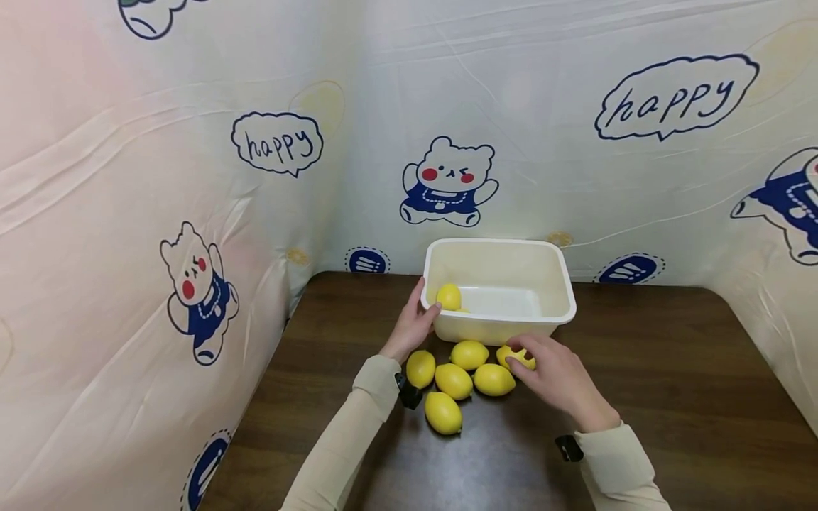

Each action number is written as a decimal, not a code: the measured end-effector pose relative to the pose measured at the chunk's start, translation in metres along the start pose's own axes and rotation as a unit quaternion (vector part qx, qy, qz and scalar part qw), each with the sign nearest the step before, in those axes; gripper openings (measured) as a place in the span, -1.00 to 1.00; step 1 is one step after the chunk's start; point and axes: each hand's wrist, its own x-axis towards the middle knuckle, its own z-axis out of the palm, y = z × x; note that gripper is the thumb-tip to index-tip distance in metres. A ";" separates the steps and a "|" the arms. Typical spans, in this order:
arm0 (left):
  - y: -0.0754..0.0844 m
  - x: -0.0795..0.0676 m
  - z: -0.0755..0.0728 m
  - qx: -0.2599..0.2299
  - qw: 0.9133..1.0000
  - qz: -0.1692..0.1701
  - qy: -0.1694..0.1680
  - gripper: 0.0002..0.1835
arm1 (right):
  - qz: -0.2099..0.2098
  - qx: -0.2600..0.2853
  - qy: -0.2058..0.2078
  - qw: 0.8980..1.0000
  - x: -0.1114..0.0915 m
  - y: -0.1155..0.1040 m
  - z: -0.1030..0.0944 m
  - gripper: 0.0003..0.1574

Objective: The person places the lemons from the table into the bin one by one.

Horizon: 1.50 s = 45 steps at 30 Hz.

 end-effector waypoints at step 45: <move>0.001 -0.003 -0.001 -0.006 1.000 0.015 -0.010 -0.25 | -0.026 -0.055 -0.055 0.997 -0.015 0.016 0.092 -0.40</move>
